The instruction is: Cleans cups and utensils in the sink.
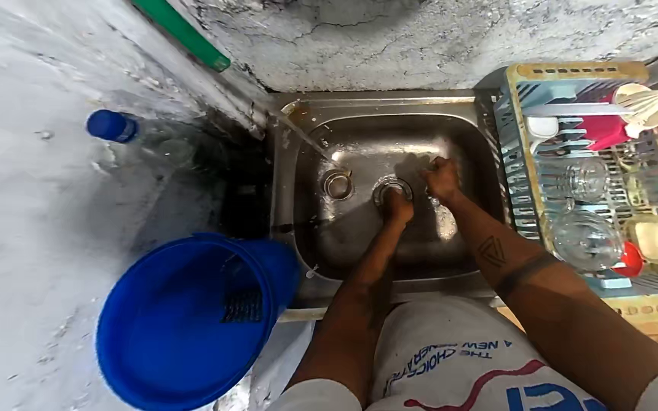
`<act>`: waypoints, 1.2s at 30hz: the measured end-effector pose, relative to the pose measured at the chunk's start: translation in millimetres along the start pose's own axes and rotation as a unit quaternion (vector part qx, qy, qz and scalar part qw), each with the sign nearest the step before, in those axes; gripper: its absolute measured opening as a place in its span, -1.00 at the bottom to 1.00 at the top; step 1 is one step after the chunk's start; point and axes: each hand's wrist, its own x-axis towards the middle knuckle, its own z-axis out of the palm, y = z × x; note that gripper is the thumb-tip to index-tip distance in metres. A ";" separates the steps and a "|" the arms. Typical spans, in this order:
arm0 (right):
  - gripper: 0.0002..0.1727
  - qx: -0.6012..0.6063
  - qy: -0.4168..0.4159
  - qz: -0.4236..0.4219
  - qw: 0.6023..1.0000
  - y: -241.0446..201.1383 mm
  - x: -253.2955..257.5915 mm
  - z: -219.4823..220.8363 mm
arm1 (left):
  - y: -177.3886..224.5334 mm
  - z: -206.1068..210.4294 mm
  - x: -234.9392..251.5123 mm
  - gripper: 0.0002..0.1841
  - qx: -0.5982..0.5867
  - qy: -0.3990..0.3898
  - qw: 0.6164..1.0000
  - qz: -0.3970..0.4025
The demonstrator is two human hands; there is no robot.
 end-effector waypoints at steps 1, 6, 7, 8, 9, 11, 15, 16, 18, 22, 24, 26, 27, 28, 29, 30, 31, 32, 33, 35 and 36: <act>-0.62 -0.018 0.002 0.003 1.000 3.9 -2.1 6.9 | -1.5 -4.9 -5.0 -0.52 0.041 -0.007 0.999 0.012; -0.57 -0.027 0.059 0.102 0.993 17.3 -11.7 2.0 | -23.3 -3.4 4.5 -0.49 0.218 -0.013 0.972 0.085; -0.55 -0.003 0.077 0.107 0.991 23.3 -11.1 -2.0 | -25.9 -0.5 6.2 -0.46 0.232 -0.022 0.968 0.093; -0.53 0.021 0.096 0.106 0.989 28.5 -9.7 -6.1 | -27.0 2.0 6.7 -0.43 0.244 -0.025 0.965 0.097; -0.52 0.040 0.111 0.103 0.988 31.1 -7.4 -10.4 | -26.0 2.8 6.3 -0.44 0.249 -0.025 0.963 0.100; -0.54 0.052 0.121 0.094 0.987 32.1 -4.4 -17.1 | -22.7 3.0 1.7 -0.53 0.247 -0.012 0.962 0.118; -0.57 0.023 0.081 0.013 0.996 30.2 -7.5 -15.9 | 2.9 -11.9 -17.5 -0.56 0.171 -0.055 0.968 0.176; -0.59 0.015 0.077 -0.013 0.997 28.7 -8.6 -10.7 | 7.3 -16.0 -22.7 -0.55 0.135 -0.075 0.968 0.199; -0.67 -0.024 0.094 -0.048 0.994 20.5 -14.2 -3.2 | 9.3 -20.9 -32.4 -0.54 0.071 -0.091 0.967 0.225; -0.51 -0.121 0.116 -0.004 0.986 8.7 -12.3 -4.1 | 0.0 -28.6 -47.6 -0.56 0.049 -0.134 0.973 0.179; -0.38 -0.172 0.100 0.054 0.979 7.7 -8.0 -7.5 | -12.4 -25.8 -43.9 -0.54 0.066 -0.151 0.976 0.144; -0.33 -0.195 0.083 0.095 0.973 5.6 -8.4 -11.4 | -27.0 -23.6 -37.9 -0.44 0.087 -0.117 0.983 0.115; -0.33 -0.193 0.079 0.100 0.973 4.3 -9.1 -12.3 | -32.6 -24.9 -37.7 -0.37 0.085 -0.058 0.991 0.090; -0.33 -0.183 0.076 0.102 0.975 3.4 -9.8 -12.7 | -36.9 -28.1 -38.7 -0.31 0.055 0.025 0.997 0.051; -0.35 -0.158 0.075 0.102 0.979 1.6 -10.2 -12.9 | -39.5 -32.9 -38.7 -0.26 0.004 0.120 0.993 0.003; -0.39 -0.119 0.072 0.108 0.984 -1.3 -10.5 -12.7 | -41.9 -38.3 -34.8 -0.17 -0.046 0.212 0.975 -0.046; -0.42 -0.073 0.069 0.115 0.988 -3.8 -10.9 -11.2 | -45.0 -42.6 -26.3 -0.05 -0.087 0.290 0.949 -0.092; -0.43 -0.032 0.065 0.118 0.990 -5.2 -11.8 -8.8 | -50.3 -44.2 -13.6 0.11 -0.119 0.352 0.921 -0.113; -0.41 0.004 0.058 0.117 0.991 -6.6 -12.3 -6.0 | -57.2 -43.3 1.4 0.23 -0.148 0.405 0.897 -0.098; -0.39 0.043 0.038 0.104 0.993 -10.4 -13.5 -1.6 | -69.7 -42.2 29.5 0.33 -0.198 0.473 0.858 -0.015; -0.36 0.047 0.021 0.100 0.994 -13.4 -15.6 -1.3 | -72.5 -44.2 39.2 0.33 -0.208 0.485 0.849 0.016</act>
